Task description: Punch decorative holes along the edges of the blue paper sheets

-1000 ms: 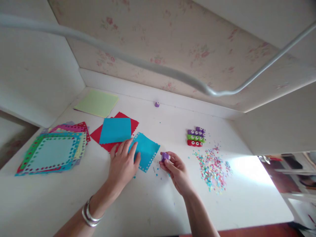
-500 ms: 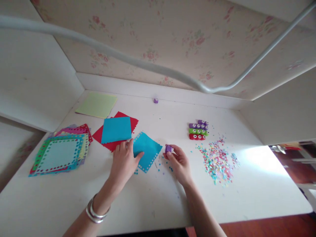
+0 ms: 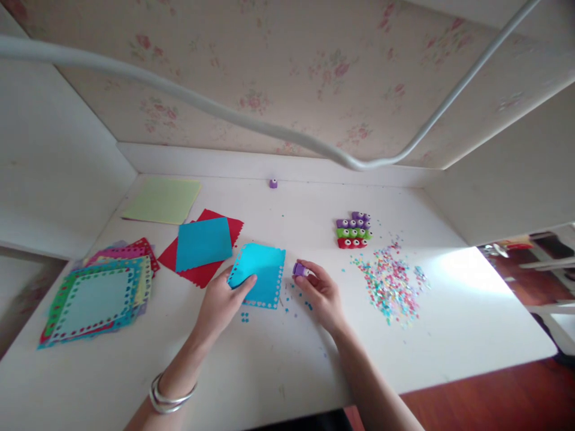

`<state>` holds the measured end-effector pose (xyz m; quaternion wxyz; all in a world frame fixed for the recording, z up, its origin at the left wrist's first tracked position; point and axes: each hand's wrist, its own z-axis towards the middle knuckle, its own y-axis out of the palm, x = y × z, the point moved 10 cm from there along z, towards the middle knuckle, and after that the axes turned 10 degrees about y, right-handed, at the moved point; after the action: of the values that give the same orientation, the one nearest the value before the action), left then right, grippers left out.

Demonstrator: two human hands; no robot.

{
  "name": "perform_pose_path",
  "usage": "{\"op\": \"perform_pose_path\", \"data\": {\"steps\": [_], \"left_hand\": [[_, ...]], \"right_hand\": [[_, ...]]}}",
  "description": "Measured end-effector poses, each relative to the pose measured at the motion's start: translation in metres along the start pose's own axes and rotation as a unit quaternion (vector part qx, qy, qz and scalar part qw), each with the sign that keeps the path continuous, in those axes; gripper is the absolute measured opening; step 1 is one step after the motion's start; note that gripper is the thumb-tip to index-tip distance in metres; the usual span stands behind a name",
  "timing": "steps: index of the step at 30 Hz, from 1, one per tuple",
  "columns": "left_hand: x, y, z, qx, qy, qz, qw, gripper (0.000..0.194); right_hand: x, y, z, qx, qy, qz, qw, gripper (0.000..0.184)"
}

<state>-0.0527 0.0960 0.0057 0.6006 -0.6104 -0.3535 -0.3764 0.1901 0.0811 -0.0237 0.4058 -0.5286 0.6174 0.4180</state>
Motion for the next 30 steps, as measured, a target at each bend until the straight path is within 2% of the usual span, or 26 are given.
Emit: {"op": "perform_pose_path", "data": {"steps": [4,11,20,30], "left_hand": [[0.001,0.0,-0.002,-0.002,-0.005,-0.008,1.0,0.034],[0.009,0.0,-0.003,-0.008,0.017,0.055,0.998,0.027],[0.011,-0.003,-0.005,0.009,0.031,0.063,0.997,0.026],[0.013,-0.002,-0.005,0.007,0.041,0.087,0.995,0.027]], "right_hand": [[-0.003,0.002,0.002,0.001,-0.032,-0.028,0.999,0.032],[-0.001,0.007,0.002,-0.001,-0.041,-0.087,0.995,0.033],[-0.005,0.005,0.002,0.03,-0.05,-0.092,0.994,0.033],[-0.007,0.007,0.002,0.033,-0.061,-0.138,0.988,0.037]]}}
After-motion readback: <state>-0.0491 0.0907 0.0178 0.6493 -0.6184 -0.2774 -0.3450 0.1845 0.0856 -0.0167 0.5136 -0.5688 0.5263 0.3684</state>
